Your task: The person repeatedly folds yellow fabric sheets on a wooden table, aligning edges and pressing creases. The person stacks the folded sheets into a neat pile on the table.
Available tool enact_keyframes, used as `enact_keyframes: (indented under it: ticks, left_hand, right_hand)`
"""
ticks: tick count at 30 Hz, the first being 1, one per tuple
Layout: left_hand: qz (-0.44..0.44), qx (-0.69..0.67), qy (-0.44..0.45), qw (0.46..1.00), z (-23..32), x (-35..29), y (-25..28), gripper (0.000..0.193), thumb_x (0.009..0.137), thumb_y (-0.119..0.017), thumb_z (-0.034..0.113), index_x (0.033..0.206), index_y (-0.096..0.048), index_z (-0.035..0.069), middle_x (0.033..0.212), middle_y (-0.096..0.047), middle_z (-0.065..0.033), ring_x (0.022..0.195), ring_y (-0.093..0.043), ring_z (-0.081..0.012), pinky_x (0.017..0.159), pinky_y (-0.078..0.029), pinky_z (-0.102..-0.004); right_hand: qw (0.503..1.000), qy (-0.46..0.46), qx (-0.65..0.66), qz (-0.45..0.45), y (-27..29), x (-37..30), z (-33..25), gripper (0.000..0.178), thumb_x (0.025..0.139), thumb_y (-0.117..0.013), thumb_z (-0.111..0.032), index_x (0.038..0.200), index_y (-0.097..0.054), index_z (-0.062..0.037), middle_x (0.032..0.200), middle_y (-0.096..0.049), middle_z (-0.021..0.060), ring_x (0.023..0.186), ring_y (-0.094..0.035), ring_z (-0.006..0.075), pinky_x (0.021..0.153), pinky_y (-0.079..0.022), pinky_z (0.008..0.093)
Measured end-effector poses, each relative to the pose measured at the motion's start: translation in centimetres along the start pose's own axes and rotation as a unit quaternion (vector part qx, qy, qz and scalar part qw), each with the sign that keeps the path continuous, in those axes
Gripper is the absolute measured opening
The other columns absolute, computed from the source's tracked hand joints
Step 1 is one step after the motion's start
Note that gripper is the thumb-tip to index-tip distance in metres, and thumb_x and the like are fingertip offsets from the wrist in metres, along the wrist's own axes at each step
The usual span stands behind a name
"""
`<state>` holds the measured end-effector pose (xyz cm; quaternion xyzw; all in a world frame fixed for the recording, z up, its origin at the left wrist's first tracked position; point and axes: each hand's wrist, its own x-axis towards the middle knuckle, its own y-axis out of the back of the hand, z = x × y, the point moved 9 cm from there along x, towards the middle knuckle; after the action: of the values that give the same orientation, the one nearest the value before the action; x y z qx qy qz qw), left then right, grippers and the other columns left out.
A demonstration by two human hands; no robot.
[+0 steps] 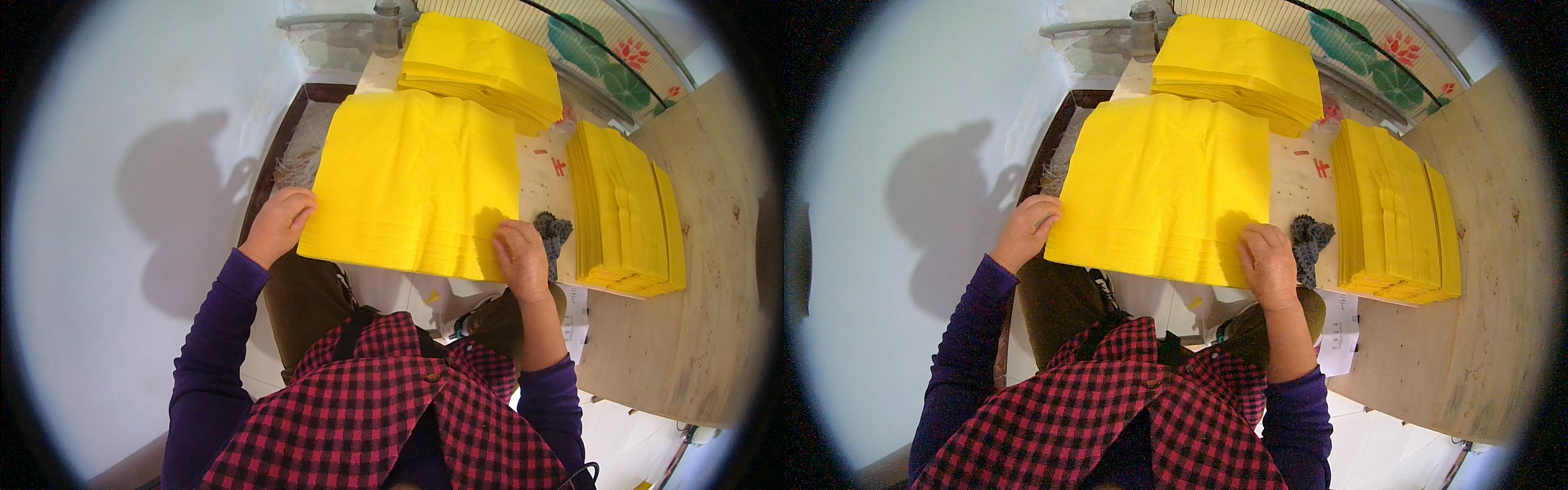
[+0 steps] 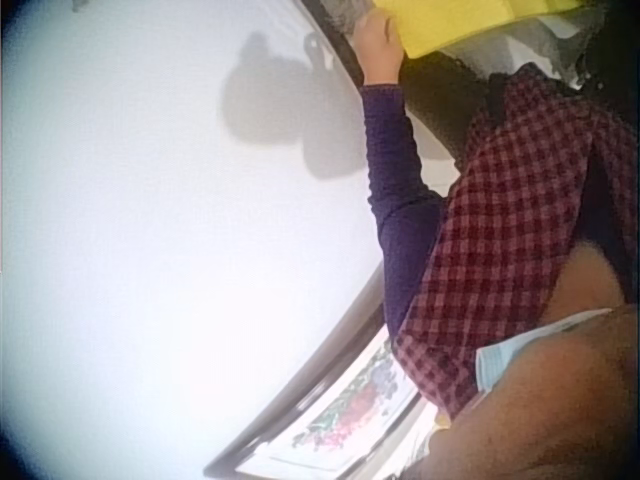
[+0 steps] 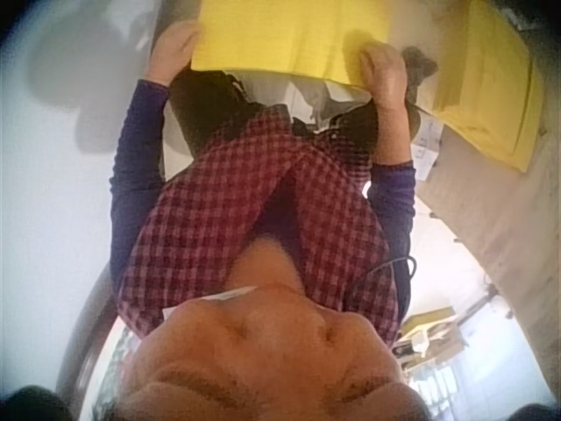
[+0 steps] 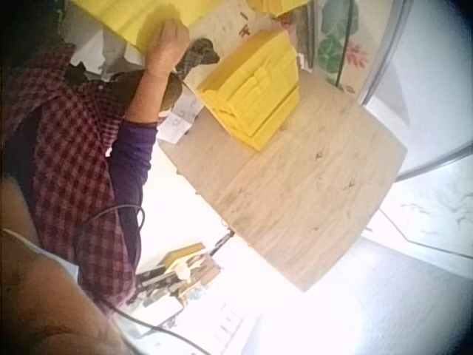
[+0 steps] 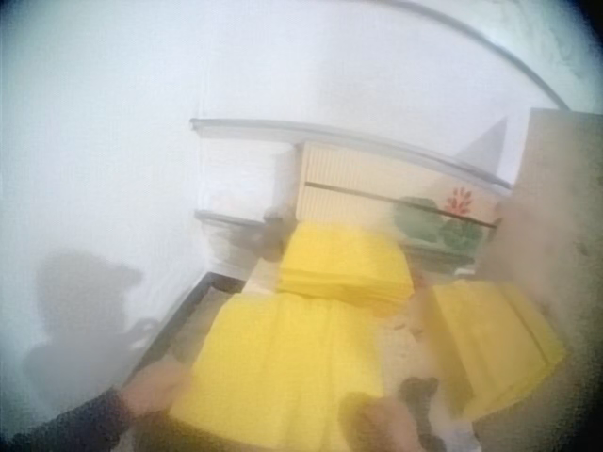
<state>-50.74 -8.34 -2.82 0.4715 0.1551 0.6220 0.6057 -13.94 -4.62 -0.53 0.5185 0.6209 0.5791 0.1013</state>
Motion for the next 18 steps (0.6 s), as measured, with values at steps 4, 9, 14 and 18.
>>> enact_keyframes:
  ticks: [4,9,14,18]
  left_hand:
    - [0.008,0.004,-0.009,1.000,0.4,0.0,0.3,0.010,0.083,-0.063,0.002,0.093,-0.060,0.000,0.103,-0.064,-0.0137,0.097,-0.060,-0.0332,0.086,-0.049,-0.0384]
    - [0.015,0.006,-0.015,1.000,1.0,0.0,0.3,0.012,0.083,-0.063,0.002,0.095,-0.061,0.001,0.103,-0.064,-0.0137,0.098,-0.060,-0.0335,0.085,-0.049,-0.0386]
    - [0.013,0.005,-0.026,1.000,1.6,0.2,0.0,0.022,0.081,-0.065,0.002,0.103,-0.063,0.003,0.105,-0.064,-0.0133,0.101,-0.059,-0.0331,0.089,-0.048,-0.0385]
    - [-0.011,0.023,-0.035,0.999,2.1,0.4,-0.8,0.026,0.080,-0.067,0.004,0.106,-0.063,0.004,0.110,-0.063,-0.0122,0.107,-0.057,-0.0320,0.095,-0.045,-0.0397]
  right_hand:
    - [1.000,0.015,0.006,-0.003,-0.4,0.4,-1.1,0.026,0.073,-0.073,-0.005,0.097,-0.065,-0.0041,0.106,-0.064,0.0133,0.100,-0.059,0.0348,0.088,-0.048,0.0419]
    - [0.999,0.031,-0.012,-0.012,-1.0,1.2,-2.4,0.027,0.071,-0.074,-0.005,0.096,-0.065,-0.0047,0.103,-0.064,0.0118,0.099,-0.059,0.0341,0.087,-0.048,0.0418]
    - [0.998,0.056,-0.040,-0.010,-1.4,1.8,-3.2,0.021,0.072,-0.071,-0.005,0.091,-0.064,-0.0054,0.097,-0.064,0.0097,0.093,-0.059,0.0324,0.084,-0.048,0.0416]
    - [0.997,0.072,-0.031,0.003,-1.3,1.8,-3.5,0.017,0.074,-0.069,-0.005,0.090,-0.063,-0.0056,0.095,-0.063,0.0093,0.092,-0.059,0.0317,0.083,-0.047,0.0416]
